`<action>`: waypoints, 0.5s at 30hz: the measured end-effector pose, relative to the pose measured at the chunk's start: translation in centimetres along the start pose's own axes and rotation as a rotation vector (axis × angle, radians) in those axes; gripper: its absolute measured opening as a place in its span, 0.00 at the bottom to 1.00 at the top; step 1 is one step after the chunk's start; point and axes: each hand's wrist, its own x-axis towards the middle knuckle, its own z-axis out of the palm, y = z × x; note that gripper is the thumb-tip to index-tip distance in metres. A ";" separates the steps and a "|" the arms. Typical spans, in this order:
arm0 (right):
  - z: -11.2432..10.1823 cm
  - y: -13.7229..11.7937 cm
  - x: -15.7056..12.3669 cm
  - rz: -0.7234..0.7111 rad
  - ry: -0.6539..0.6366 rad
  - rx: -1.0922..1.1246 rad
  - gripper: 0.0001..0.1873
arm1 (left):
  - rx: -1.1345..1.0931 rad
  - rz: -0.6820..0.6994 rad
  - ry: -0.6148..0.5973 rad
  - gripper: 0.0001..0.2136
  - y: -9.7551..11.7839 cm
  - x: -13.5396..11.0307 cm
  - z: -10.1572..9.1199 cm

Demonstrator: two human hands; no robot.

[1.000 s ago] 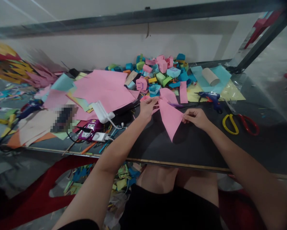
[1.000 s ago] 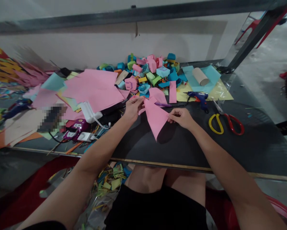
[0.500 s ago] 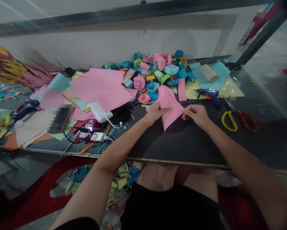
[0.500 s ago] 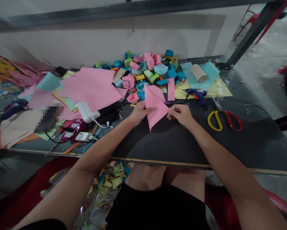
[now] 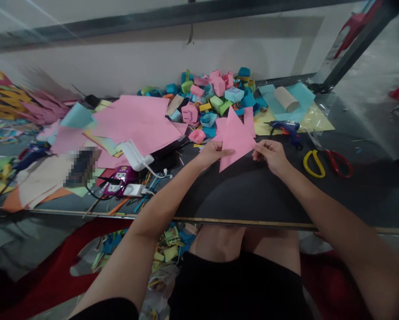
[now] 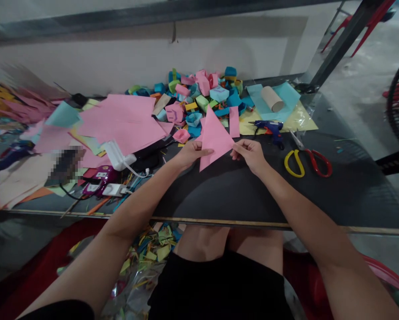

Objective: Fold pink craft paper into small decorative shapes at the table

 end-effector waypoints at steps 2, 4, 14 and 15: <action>0.0 0.1 0.1 0.003 0.019 0.003 0.22 | 0.014 -0.067 -0.039 0.12 0.2 -0.1 -0.1; -0.1 0.1 0.1 0.002 0.058 0.003 0.23 | 0.037 -0.136 -0.110 0.13 0.4 -0.2 0.0; -0.6 0.2 0.6 -0.031 0.161 0.043 0.22 | 0.124 -0.177 -0.294 0.18 0.4 0.0 -0.8; -0.7 0.2 0.6 -0.036 0.171 0.037 0.22 | 0.126 -0.161 -0.282 0.18 0.3 0.1 -0.9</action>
